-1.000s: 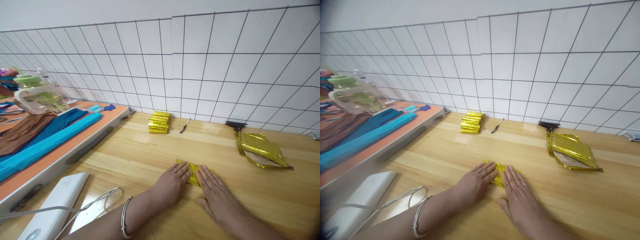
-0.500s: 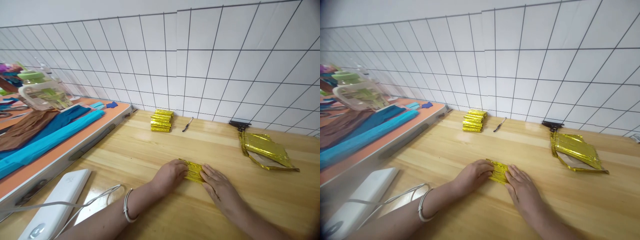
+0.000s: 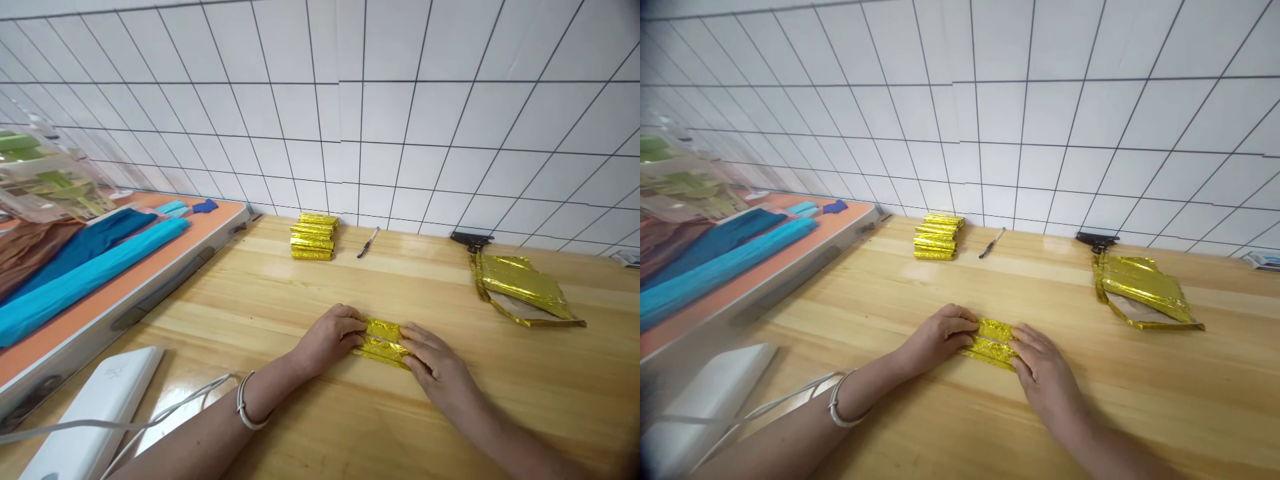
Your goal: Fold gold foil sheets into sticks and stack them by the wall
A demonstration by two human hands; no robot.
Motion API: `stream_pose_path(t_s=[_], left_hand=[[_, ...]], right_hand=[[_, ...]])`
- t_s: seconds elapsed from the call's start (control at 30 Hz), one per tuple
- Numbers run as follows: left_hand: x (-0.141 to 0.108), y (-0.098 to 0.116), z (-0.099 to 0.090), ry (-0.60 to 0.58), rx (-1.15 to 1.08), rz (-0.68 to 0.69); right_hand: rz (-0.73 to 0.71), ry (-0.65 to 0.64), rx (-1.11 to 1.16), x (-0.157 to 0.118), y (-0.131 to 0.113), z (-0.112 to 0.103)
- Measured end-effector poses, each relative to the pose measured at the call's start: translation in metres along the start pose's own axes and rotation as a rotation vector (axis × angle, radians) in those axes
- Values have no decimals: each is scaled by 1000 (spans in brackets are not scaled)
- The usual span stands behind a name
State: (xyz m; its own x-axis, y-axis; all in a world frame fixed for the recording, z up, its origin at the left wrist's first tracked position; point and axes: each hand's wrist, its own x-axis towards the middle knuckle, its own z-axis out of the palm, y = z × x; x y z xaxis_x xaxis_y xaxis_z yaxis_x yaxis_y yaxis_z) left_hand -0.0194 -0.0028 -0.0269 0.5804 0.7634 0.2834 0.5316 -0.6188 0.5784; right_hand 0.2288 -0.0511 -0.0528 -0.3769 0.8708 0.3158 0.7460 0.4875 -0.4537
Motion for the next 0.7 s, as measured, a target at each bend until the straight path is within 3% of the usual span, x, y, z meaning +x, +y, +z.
stream_pose_path(t_s=[0.33,0.7], left_hand=[[-1,-3,6,24,28,15],[-3,-3,11,66,71,25]], right_hand=[[-12,-24,-71,3,-7,-8],[-83,60,-124,5,-6,-6]])
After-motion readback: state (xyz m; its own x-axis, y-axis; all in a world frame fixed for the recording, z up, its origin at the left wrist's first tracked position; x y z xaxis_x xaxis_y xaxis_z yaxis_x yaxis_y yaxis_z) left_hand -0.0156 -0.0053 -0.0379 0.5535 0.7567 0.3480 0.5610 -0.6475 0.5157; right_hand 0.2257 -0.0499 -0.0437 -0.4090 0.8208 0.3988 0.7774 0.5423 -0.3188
